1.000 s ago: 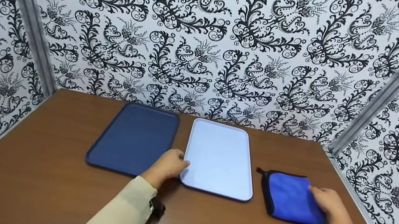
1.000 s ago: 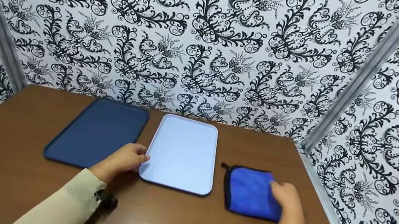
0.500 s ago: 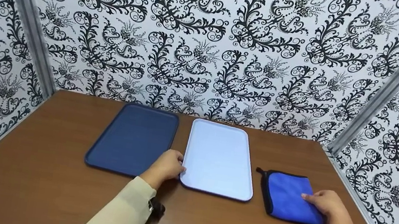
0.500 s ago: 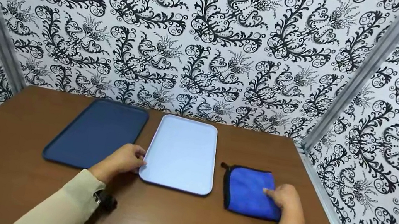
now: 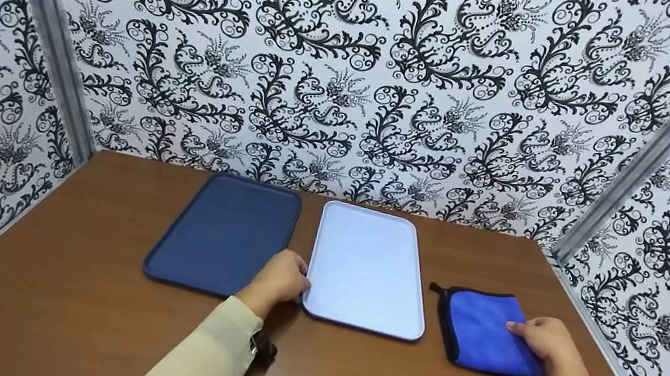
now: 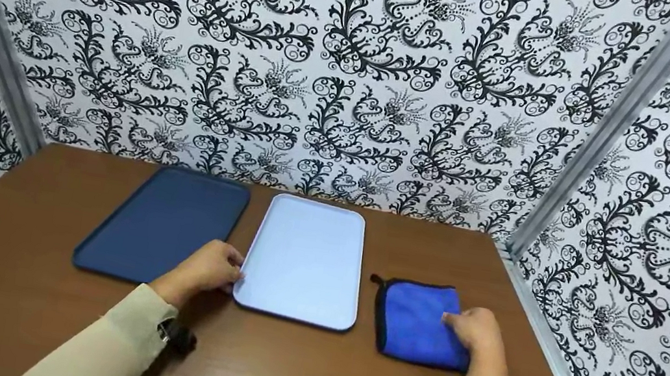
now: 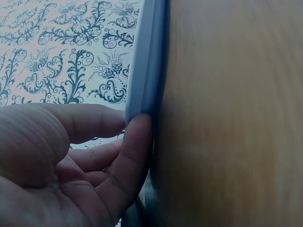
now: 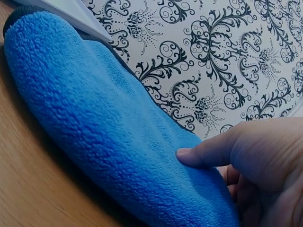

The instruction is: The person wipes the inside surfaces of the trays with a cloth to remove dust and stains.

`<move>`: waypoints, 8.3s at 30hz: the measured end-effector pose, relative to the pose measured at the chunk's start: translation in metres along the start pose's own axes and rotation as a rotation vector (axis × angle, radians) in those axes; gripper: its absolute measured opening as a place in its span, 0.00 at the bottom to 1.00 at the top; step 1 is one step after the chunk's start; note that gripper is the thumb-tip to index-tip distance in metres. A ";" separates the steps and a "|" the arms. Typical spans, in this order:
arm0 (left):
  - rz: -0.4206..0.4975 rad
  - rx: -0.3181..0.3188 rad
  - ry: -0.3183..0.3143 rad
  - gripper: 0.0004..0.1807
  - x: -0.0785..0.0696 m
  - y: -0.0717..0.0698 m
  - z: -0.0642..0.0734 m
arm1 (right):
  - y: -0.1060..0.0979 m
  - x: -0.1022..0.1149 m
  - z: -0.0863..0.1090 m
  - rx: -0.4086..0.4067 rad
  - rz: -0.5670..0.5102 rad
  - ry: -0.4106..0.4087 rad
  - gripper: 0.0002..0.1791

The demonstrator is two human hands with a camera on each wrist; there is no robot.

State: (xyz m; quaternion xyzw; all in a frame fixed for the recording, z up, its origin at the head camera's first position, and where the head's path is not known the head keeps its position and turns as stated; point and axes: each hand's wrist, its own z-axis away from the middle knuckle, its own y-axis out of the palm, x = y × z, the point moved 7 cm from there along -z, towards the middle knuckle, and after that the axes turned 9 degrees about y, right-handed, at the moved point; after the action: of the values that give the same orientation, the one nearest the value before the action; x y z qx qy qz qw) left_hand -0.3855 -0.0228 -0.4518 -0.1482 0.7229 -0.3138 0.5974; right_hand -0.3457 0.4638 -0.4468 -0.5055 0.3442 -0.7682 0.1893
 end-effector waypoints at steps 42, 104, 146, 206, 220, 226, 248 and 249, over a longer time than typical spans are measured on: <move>0.750 0.059 -0.187 0.04 0.019 0.015 -0.004 | 0.039 0.045 0.006 0.596 -0.935 -0.059 0.17; 1.134 0.077 -0.051 0.09 0.005 0.021 -0.005 | 0.057 0.107 0.031 0.024 -1.039 -0.162 0.07; 1.130 0.064 0.011 0.10 -0.005 0.024 -0.006 | 0.094 0.147 0.055 -0.145 -0.292 -0.415 0.14; 1.131 0.054 0.005 0.21 -0.005 0.023 -0.006 | 0.130 0.181 0.082 -0.094 -0.137 -0.553 0.15; 1.137 0.066 0.007 0.27 -0.006 0.027 -0.007 | 0.143 0.198 0.092 -0.061 -0.168 -0.619 0.15; 1.131 0.060 -0.004 0.27 -0.007 0.026 -0.008 | 0.149 0.204 0.095 -0.066 -0.154 -0.645 0.15; 1.135 0.059 0.031 0.19 -0.004 0.025 -0.008 | 0.170 0.232 0.111 -0.065 -0.062 -0.695 0.16; 1.133 0.058 0.030 0.18 -0.003 0.025 -0.008 | 0.170 0.232 0.112 -0.064 -0.053 -0.697 0.16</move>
State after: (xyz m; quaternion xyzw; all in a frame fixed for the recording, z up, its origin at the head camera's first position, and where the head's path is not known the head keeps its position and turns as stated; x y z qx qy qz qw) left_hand -0.3884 0.0004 -0.4645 0.2838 0.6889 0.0340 0.6661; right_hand -0.3508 0.1600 -0.3914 -0.7518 0.2694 -0.5430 0.2595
